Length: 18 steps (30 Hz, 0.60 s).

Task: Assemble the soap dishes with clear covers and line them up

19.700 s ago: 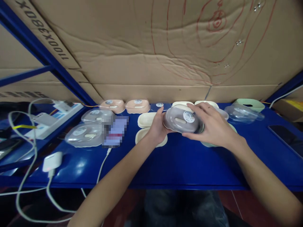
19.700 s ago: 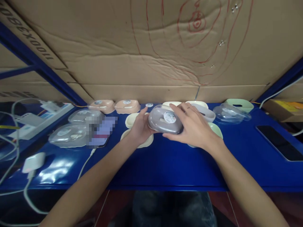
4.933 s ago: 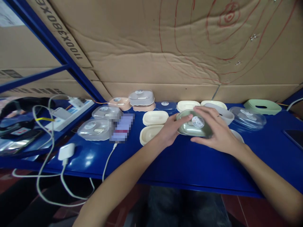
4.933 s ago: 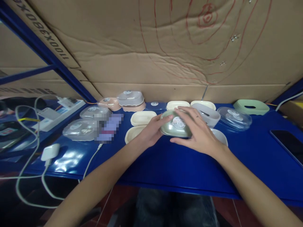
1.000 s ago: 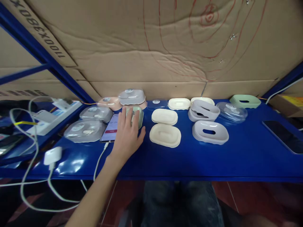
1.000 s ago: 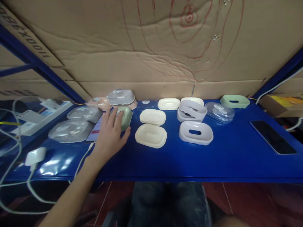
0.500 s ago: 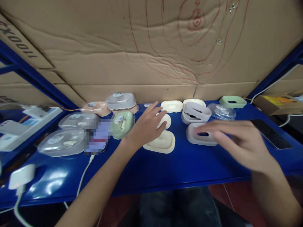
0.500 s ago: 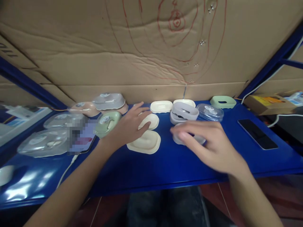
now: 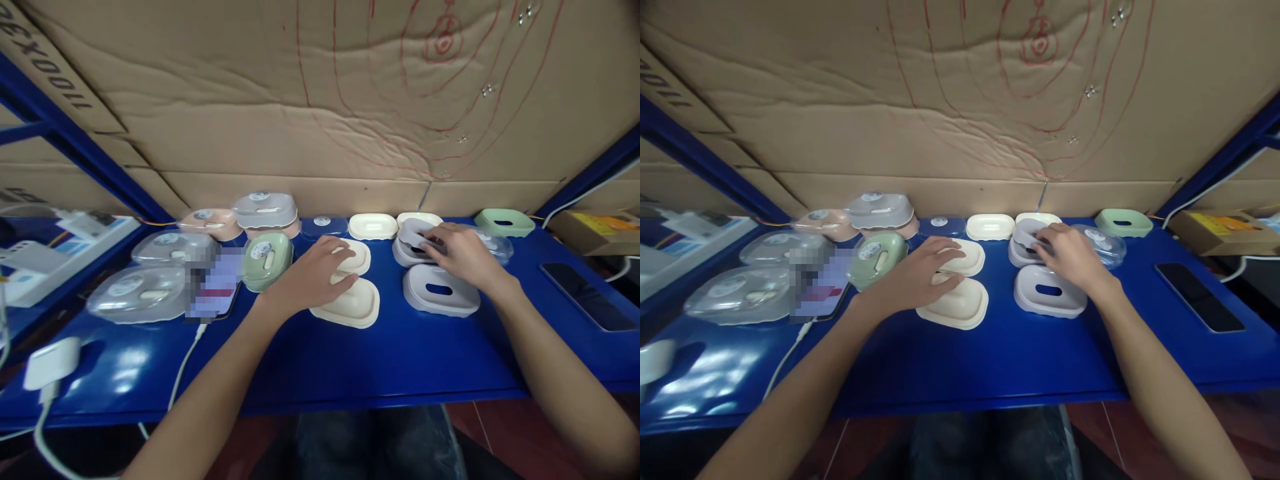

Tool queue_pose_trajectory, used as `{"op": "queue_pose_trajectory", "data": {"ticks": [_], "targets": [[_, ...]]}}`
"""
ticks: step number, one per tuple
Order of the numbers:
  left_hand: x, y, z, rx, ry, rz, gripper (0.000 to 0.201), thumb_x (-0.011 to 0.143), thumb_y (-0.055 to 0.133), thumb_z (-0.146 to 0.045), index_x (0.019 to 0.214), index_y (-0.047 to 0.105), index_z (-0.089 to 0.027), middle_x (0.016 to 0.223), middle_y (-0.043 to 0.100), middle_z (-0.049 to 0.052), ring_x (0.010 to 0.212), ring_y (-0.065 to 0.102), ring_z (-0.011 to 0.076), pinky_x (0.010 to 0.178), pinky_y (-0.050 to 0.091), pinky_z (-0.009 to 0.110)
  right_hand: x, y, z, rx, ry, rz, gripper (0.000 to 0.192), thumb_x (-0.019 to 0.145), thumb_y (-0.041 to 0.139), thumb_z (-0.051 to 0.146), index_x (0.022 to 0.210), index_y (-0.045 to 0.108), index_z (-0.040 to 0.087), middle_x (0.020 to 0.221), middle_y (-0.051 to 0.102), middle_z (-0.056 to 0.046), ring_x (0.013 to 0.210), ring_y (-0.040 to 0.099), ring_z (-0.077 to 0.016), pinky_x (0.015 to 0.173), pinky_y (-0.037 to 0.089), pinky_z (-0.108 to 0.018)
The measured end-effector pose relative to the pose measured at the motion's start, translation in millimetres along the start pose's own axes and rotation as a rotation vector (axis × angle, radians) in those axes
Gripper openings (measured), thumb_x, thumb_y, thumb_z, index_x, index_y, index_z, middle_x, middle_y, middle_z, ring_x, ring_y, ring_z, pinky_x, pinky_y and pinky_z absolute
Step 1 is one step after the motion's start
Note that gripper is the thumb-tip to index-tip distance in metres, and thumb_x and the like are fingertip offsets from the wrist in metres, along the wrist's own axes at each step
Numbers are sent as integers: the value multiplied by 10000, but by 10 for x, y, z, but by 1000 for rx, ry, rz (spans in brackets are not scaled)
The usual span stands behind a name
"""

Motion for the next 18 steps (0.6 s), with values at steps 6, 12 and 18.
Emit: {"op": "queue_pose_trajectory", "data": {"ticks": [6,12,18], "targets": [[-100,-240,-236,-44,16,125,550,861,881,-508,1345,752,-282,1310,760,79,1356,664,348,1208,529,494,15,-68,-36,8,29,-115,294,1088,564,413,1045,775,212,1026,791,-147,954,745,-345,835,555,-458],[-202,-211,-464,181,55,282,910,701,1029,-519,1475,655,-221,1422,690,162,1355,620,430,1156,517,560,-6,-169,62,65,32,-236,298,1101,563,445,1077,757,221,1025,759,-149,971,721,-352,858,552,-482],[-138,-73,-460,199,56,310,718,770,995,-462,1355,676,-195,1314,706,146,1283,634,402,1112,509,518,12,-248,199,95,-16,-251,280,1110,550,436,1082,742,235,995,746,-140,984,699,-355,903,541,-508]]}}
Point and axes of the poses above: each hand's wrist, its own x-axis towards the middle knuckle, its own y-axis out of the palm, z = x × y, the point moved 1 cm from there along x, towards the middle knuckle
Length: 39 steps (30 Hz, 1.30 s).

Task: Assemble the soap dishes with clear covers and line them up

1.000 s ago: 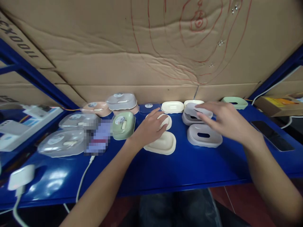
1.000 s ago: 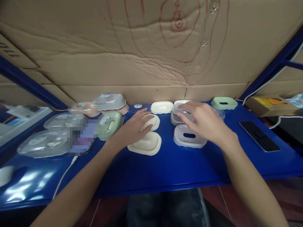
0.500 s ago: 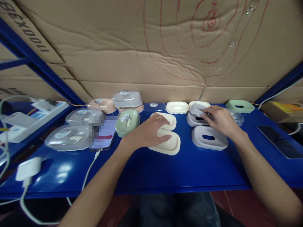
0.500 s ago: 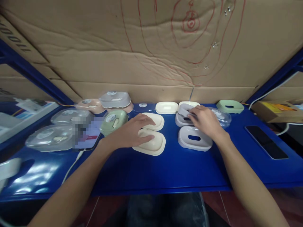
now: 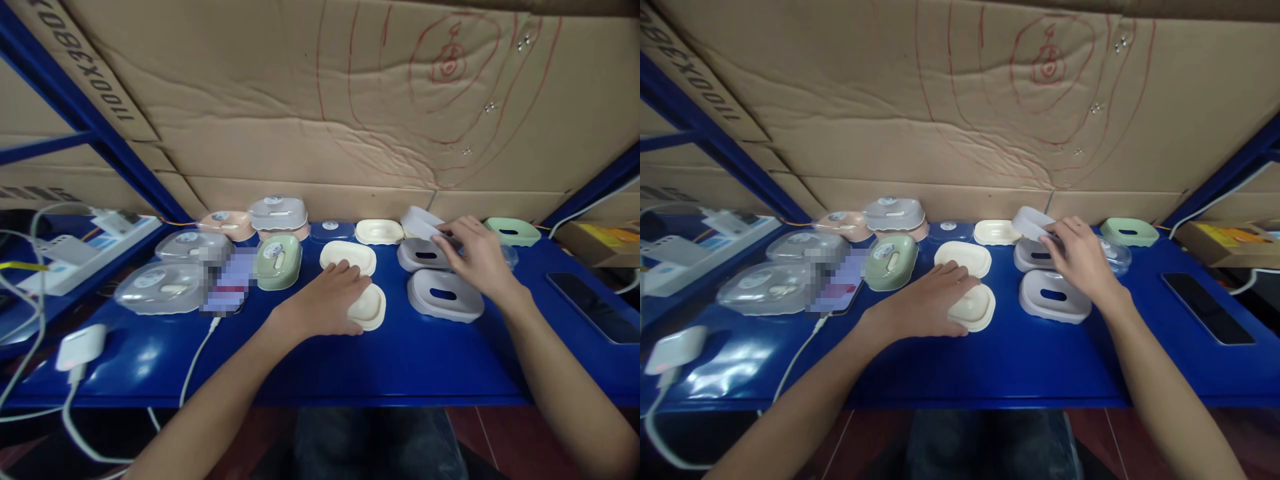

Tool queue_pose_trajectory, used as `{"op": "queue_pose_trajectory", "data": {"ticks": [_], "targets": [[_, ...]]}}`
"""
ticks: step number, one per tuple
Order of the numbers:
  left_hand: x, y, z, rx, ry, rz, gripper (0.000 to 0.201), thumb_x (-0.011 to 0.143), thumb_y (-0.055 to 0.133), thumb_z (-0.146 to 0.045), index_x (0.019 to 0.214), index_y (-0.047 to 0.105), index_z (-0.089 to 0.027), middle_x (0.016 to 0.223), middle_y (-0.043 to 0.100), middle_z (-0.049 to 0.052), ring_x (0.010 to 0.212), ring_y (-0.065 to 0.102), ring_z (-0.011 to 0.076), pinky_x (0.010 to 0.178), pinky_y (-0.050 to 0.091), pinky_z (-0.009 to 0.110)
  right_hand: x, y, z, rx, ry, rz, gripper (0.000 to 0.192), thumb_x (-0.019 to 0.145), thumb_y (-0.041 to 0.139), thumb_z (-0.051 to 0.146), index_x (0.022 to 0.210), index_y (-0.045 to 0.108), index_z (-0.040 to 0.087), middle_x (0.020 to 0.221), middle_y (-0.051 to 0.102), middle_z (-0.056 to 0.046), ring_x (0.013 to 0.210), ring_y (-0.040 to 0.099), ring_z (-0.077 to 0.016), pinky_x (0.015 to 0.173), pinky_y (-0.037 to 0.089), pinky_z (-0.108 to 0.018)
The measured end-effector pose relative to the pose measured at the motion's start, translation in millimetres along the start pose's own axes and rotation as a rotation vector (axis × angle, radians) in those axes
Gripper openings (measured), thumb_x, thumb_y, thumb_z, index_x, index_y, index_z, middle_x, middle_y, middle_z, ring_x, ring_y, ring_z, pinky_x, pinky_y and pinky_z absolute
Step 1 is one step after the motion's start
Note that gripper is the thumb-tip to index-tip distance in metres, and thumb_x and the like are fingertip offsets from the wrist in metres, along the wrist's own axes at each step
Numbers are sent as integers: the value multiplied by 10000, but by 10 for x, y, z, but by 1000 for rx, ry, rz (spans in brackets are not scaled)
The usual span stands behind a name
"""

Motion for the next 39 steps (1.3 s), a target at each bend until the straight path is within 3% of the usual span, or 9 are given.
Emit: {"op": "queue_pose_trajectory", "data": {"ticks": [6,9,13,16,19,21,25,32,39], "targets": [[-57,-115,37,-5,-92,46,1013,684,1032,-583,1516,596,-206,1429,656,170,1362,580,438,1139,493,554,-18,65,37,72,-125,258,231,1115,568,391,1076,728,228,1117,767,-139,1100,703,-346,981,564,-516],[-91,-173,53,9,-172,139,942,711,1025,-497,1505,604,-216,1488,625,180,1389,567,454,1129,498,565,-45,97,34,78,-144,289,270,1084,638,466,1172,742,233,1304,733,-156,1268,671,-363,1113,553,-557],[-96,-174,68,-40,-200,200,821,770,972,-412,1472,615,-179,1471,612,183,1335,611,439,1068,526,528,-81,143,-12,-37,-73,233,575,1009,709,603,1447,701,229,1559,607,-211,1445,586,-444,1208,498,-655],[-94,-144,89,-102,-204,194,800,766,947,-373,1468,608,-197,1472,599,173,1313,634,425,1040,532,493,-119,201,-78,-72,-38,280,748,986,714,652,1601,609,239,1722,485,-214,1591,464,-486,1272,432,-692],[-92,-132,111,-153,-204,191,793,751,918,-339,1470,608,-212,1487,600,171,1318,633,422,1049,525,490,-148,260,-147,-63,8,343,800,1009,663,682,1680,526,268,1775,445,-203,1653,396,-488,1274,415,-718],[-86,-138,128,-190,-186,179,759,735,906,-356,1432,639,-212,1411,650,160,1287,641,423,1069,513,511,-149,288,-180,-57,28,344,789,1019,639,687,1672,528,259,1738,494,-215,1622,446,-482,1263,427,-714],[-70,-155,181,-297,-154,110,764,714,906,-455,1404,674,-221,1276,712,137,1285,625,440,1121,484,556,-115,306,-196,-48,39,272,732,994,665,711,1551,627,239,1532,657,-205,1422,616,-461,1191,508,-664],[7,-152,283,-499,-109,-82,799,804,899,-513,1503,616,-249,1482,615,127,1400,613,384,1212,470,499,-65,128,-13,57,149,0,725,924,773,734,1466,662,265,1345,697,-180,1255,697,-438,1094,565,-629],[136,-66,396,-603,-56,-502,885,751,991,-500,1503,593,-259,1502,635,134,1419,602,386,1235,453,549,-85,132,506,421,-110,-75,662,930,854,615,1481,633,323,1411,718,-111,1281,707,-358,1097,572,-551]]}}
Point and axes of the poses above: each hand's wrist, its own x-axis towards the middle knuckle, its own y-axis out of the palm, z = x × y, the point moved 1 cm from there along x, towards the middle knuckle
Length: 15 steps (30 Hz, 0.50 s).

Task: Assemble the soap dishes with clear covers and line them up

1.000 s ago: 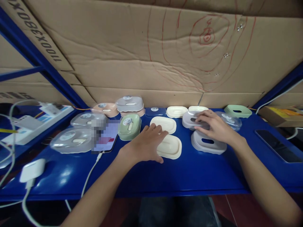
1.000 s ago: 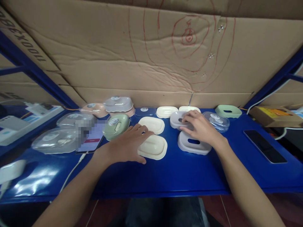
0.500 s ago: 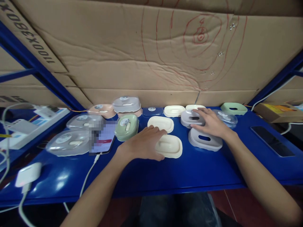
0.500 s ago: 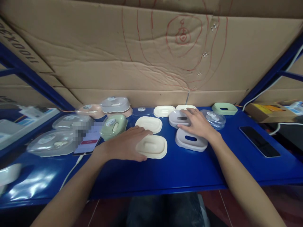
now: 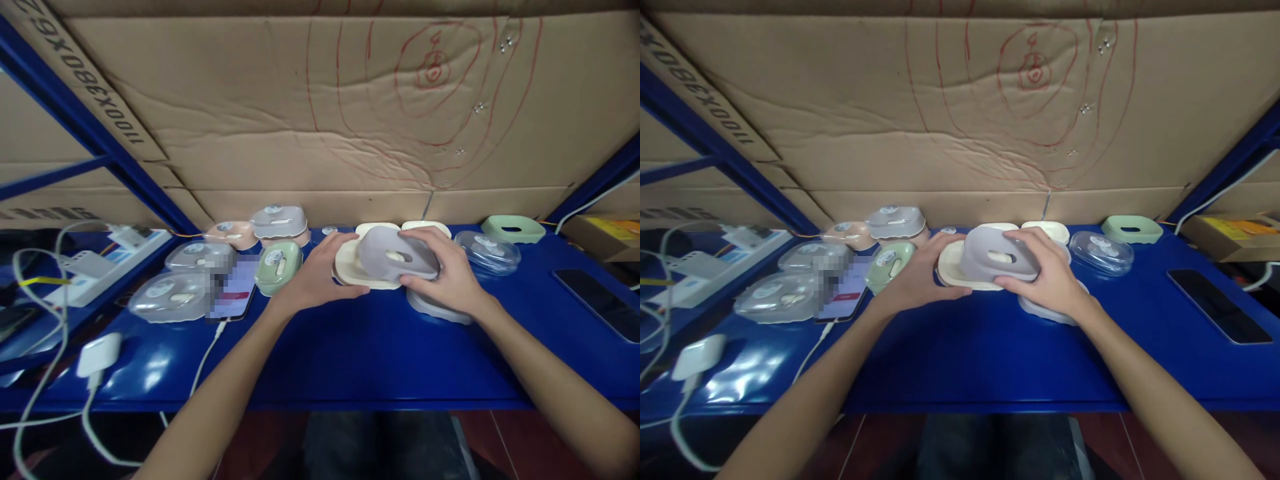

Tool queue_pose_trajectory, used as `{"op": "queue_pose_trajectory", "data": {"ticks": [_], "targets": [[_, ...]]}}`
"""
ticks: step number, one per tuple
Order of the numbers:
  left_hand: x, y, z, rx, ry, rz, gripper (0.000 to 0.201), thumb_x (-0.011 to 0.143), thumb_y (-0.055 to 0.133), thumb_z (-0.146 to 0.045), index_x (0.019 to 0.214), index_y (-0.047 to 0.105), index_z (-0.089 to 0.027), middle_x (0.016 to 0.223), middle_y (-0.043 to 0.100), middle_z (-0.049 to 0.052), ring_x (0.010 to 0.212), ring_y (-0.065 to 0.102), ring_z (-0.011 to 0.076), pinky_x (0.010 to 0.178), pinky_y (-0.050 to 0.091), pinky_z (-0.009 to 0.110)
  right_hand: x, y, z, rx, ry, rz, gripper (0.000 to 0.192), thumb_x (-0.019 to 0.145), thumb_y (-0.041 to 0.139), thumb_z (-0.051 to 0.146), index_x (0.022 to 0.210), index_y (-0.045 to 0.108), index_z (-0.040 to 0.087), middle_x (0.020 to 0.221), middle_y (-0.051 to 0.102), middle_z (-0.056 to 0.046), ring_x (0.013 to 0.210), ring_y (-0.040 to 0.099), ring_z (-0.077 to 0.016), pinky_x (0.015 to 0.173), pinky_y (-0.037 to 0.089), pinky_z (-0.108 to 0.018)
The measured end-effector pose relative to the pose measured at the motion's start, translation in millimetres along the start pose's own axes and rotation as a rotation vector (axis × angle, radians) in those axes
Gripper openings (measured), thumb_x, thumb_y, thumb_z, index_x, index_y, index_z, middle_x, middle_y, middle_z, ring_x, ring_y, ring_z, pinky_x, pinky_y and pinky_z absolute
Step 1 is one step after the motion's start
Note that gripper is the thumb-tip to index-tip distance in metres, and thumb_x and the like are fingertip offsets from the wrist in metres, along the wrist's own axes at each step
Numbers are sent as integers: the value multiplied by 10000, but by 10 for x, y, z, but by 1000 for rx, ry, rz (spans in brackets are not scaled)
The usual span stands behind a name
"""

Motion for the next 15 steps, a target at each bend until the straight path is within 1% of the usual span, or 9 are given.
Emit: {"op": "queue_pose_trajectory", "data": {"ticks": [1,3,5,9,13,15], "targets": [[2,31,22,-54,11,-46,880,739,1003,-479,1485,594,-255,1500,639,139,1410,605,380,1225,460,547,-12,55,38,16,-9,12,681,924,863,617,1492,628,322,1418,707,-116,1289,701,-356,1101,572,-550],[-3,120,60,-202,-18,-87,870,715,1023,-444,1444,592,-247,1475,652,144,1362,635,363,1180,493,531,-43,154,78,37,-5,29,698,923,868,614,1508,622,324,1423,684,-122,1315,685,-355,1119,567,-555],[-14,230,83,-370,-91,-82,898,681,1047,-413,1427,577,-240,1462,661,149,1338,652,357,1158,510,523,-73,229,83,59,14,35,705,927,870,603,1525,615,330,1435,665,-124,1348,666,-356,1141,559,-563],[-29,404,66,-658,-207,-69,936,631,1078,-344,1414,578,-235,1448,675,143,1369,642,363,1181,499,526,-102,312,62,116,45,20,705,926,879,592,1526,616,329,1439,669,-120,1361,658,-348,1156,551,-568],[-28,446,-18,-899,-310,-78,935,582,1095,-253,1399,640,-252,1382,706,96,1302,669,311,1125,531,456,-106,355,59,132,87,-13,704,902,894,616,1497,645,334,1411,679,-113,1333,675,-354,1150,557,-576],[-24,449,-58,-1027,-376,-112,885,602,1094,-285,1384,681,-256,1288,740,75,1210,697,274,1046,555,406,-113,372,65,109,98,-21,714,896,888,637,1501,647,341,1415,662,-115,1328,676,-362,1152,561,-586]]}}
Point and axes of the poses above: each hand's wrist, its own x-axis towards the middle knuckle, its own y-axis out of the palm, z = x × y, the point moved 1 cm from there along x, towards the middle knuckle
